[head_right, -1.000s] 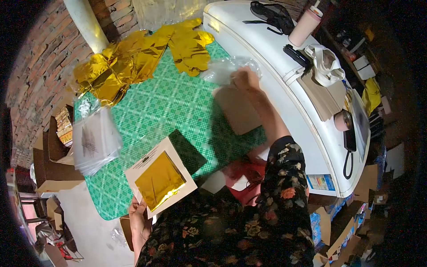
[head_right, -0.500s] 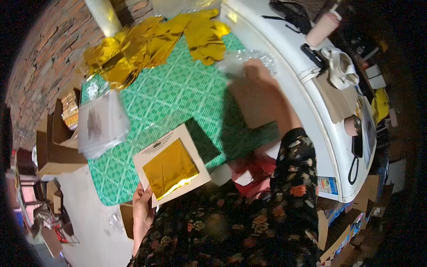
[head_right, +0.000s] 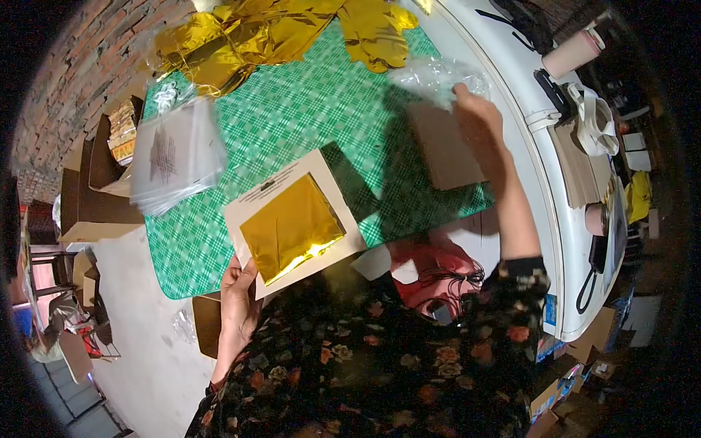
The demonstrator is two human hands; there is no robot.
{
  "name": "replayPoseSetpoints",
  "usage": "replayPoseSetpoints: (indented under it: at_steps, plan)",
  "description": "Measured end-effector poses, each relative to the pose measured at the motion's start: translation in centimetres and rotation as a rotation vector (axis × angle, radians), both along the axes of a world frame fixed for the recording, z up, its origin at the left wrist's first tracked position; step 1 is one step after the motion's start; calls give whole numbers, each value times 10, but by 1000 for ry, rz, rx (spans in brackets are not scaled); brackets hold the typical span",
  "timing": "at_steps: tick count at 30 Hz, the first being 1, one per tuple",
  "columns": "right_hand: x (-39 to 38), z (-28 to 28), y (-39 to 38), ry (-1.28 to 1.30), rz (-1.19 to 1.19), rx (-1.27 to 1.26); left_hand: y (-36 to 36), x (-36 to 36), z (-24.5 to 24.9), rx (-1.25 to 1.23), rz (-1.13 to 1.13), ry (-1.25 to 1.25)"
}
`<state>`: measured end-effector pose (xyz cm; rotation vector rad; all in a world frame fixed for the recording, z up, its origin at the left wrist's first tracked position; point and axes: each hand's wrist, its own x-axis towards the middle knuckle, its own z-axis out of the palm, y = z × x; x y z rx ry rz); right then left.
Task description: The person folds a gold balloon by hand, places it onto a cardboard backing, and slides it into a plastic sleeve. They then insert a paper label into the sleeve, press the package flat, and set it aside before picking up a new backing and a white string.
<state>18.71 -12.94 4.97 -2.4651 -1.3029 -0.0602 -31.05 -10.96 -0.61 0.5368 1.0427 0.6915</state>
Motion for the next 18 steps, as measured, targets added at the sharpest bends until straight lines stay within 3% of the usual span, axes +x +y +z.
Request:
replayPoseSetpoints:
  at_steps: [2, 4, 6, 8, 13, 16, 18]
  plan:
    - [-37, 5, -25, 27, 129, 126, 2, 5, 0, 47, 16, -9]
    - [-89, 27, -43, 481, 130, 5, 3, 8, -3, 106, 5, -46]
    - [-132, 18, -58, 934, 182, 48, 4, 11, -8, 176, -31, -111]
    - [-169, -5, -54, 861, 298, 203, 3, 18, -9, 196, -15, -110]
    - [-195, -87, -3, 515, 150, 611, 4, 26, -12, 217, 65, -78]
    - [-220, -83, -14, 705, 4, 803, 16, 23, 0, 231, 139, -55]
    - [-232, -77, -31, 579, 139, 759, 28, 17, 6, 220, 148, 29]
